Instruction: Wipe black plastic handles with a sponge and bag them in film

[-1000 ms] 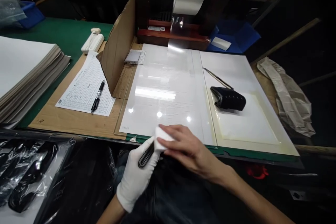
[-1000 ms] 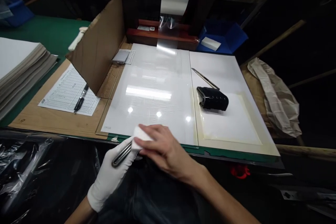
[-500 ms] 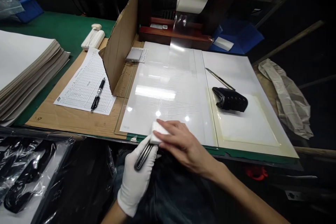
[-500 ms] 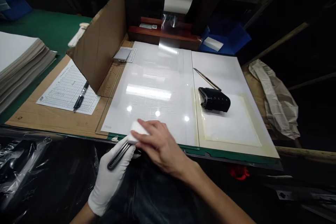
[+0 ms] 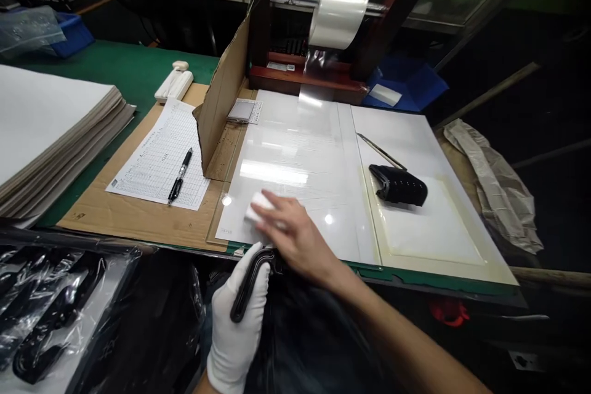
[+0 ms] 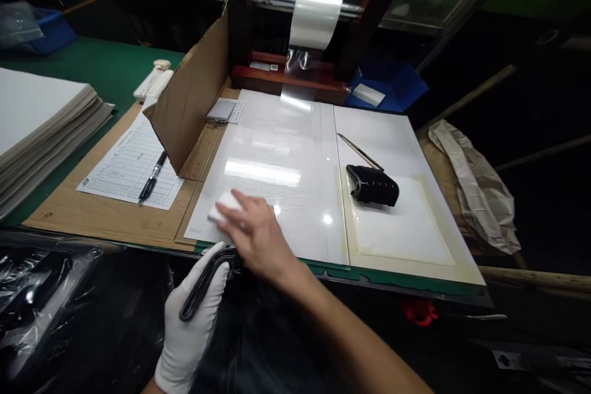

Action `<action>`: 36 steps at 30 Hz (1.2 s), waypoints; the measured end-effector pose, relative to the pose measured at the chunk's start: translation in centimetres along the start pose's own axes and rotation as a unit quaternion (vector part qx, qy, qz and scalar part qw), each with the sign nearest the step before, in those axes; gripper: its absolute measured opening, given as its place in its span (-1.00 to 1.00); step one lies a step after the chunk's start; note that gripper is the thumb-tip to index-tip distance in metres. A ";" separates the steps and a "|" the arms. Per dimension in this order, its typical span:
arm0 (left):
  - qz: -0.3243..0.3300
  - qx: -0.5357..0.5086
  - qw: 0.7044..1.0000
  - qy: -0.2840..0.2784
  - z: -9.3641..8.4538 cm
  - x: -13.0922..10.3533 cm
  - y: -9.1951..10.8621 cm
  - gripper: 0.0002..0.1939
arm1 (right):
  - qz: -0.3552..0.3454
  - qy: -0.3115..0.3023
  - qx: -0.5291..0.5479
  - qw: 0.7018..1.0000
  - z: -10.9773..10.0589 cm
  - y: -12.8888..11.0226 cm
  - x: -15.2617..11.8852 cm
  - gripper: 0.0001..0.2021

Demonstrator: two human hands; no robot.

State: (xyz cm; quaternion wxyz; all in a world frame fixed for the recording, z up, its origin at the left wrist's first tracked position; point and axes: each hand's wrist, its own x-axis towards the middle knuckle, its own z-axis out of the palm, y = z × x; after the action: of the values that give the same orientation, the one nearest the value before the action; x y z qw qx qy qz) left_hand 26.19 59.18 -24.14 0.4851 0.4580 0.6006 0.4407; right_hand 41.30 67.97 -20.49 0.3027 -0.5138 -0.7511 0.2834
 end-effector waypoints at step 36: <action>0.075 0.056 0.892 -0.442 31.8 -11.5 19.0 -0.56 | 0.288 0.749 0.259 0.538 -3.9 24.5 -28.0 -0.64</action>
State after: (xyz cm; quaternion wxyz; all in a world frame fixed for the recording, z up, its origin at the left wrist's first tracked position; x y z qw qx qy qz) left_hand 61.14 54.24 -8.03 0.6396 0.6758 0.3113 0.1931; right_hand 66.99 49.64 -40.61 0.7767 -0.6264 0.0439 0.0489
